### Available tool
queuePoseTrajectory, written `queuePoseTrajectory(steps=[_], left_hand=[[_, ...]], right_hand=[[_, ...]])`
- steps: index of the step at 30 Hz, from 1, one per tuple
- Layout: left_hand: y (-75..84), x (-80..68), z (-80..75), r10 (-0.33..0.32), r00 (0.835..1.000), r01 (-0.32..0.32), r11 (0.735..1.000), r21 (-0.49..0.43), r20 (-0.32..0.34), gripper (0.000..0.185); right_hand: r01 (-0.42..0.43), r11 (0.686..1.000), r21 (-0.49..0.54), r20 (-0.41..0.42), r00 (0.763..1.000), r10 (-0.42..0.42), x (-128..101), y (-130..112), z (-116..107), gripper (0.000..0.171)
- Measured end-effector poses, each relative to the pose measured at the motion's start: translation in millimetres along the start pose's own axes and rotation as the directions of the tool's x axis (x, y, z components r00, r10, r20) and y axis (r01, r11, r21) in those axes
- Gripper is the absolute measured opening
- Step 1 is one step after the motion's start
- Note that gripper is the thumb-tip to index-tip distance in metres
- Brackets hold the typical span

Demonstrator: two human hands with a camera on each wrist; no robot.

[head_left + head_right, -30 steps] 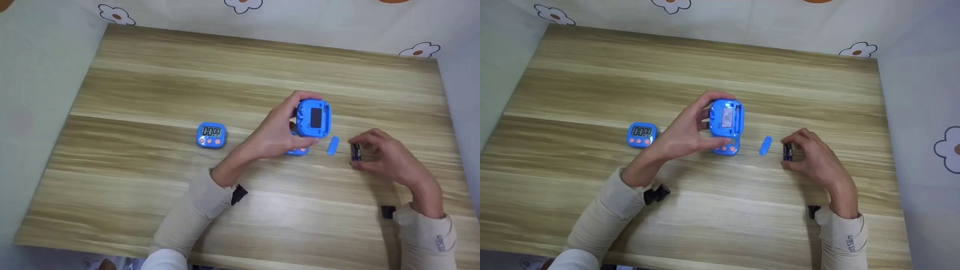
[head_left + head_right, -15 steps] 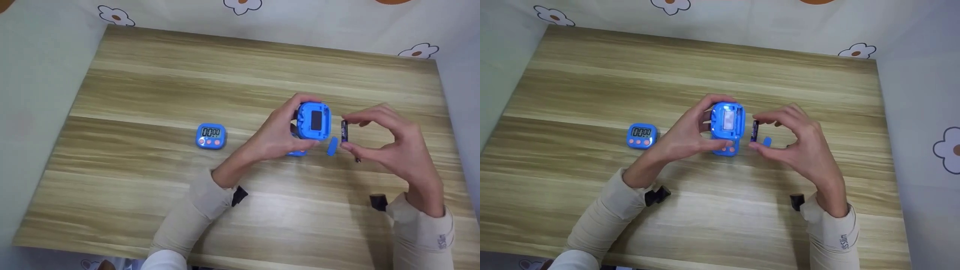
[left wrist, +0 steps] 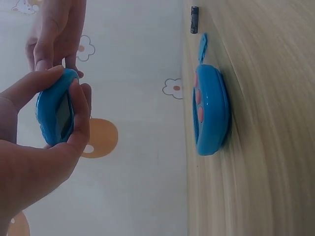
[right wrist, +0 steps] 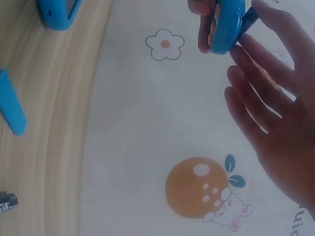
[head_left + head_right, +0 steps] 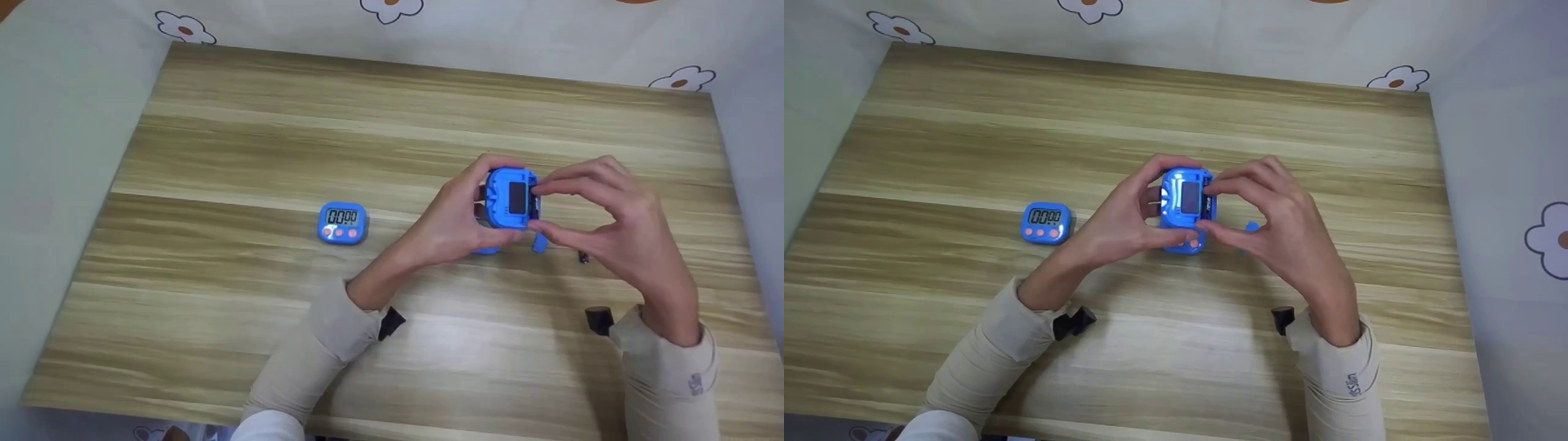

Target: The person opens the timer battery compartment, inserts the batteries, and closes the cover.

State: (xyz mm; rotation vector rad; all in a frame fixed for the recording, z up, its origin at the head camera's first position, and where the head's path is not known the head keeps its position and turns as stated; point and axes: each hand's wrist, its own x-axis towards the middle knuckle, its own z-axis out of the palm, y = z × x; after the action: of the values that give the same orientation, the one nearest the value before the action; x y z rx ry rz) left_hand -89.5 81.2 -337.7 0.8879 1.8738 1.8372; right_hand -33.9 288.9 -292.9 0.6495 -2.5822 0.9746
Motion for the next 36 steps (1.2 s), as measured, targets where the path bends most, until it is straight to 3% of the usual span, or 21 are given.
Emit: queuePoseTrajectory(steps=[9, 15, 19, 23, 31, 33, 36], left_hand=[[1.2, -1.0, 0.5, -0.052, 0.999, 0.051, 0.991, -0.122, -0.004, 0.075], [3.0, -1.7, -0.9, -0.047, 0.999, 0.047, 0.998, -0.037, 0.005, 0.074], [4.6, -2.9, -2.4, -0.032, 0.999, 0.032, 0.999, 0.043, -0.007, 0.073], [5.5, -3.2, -2.6, -0.025, 0.999, 0.027, 0.996, 0.084, -0.023, 0.074], [5.5, -3.5, -4.1, -0.026, 0.999, 0.030, 0.993, 0.114, -0.031, 0.074], [5.8, -4.1, -4.7, -0.024, 0.999, 0.029, 0.991, 0.128, -0.041, 0.074], [6.2, -5.1, -5.6, -0.016, 0.998, 0.025, 0.988, 0.156, -0.059, 0.073]], right_hand=[[-0.028, 0.996, 0.086, 0.048, 0.999, 0.024, -3.0, 10.9, -5.7, 0.062], [-0.138, 0.981, 0.134, 0.110, 0.986, 0.124, -6.4, 25.2, -5.7, 0.076], [-0.199, 0.945, 0.258, 0.149, 0.975, 0.164, -9.7, 30.8, -3.5, 0.067], [-0.189, 0.896, 0.402, 0.132, 0.980, 0.148, -10.9, 31.3, -0.8, 0.056], [-0.215, 0.926, 0.312, 0.151, 0.973, 0.175, -11.8, 21.9, -3.4, 0.057], [-0.246, 0.906, 0.344, 0.152, 0.967, 0.204, -11.7, 19.9, -3.3, 0.054], [-0.298, 0.853, 0.429, 0.157, 0.954, 0.254, -11.2, 16.9, -3.5, 0.049]])
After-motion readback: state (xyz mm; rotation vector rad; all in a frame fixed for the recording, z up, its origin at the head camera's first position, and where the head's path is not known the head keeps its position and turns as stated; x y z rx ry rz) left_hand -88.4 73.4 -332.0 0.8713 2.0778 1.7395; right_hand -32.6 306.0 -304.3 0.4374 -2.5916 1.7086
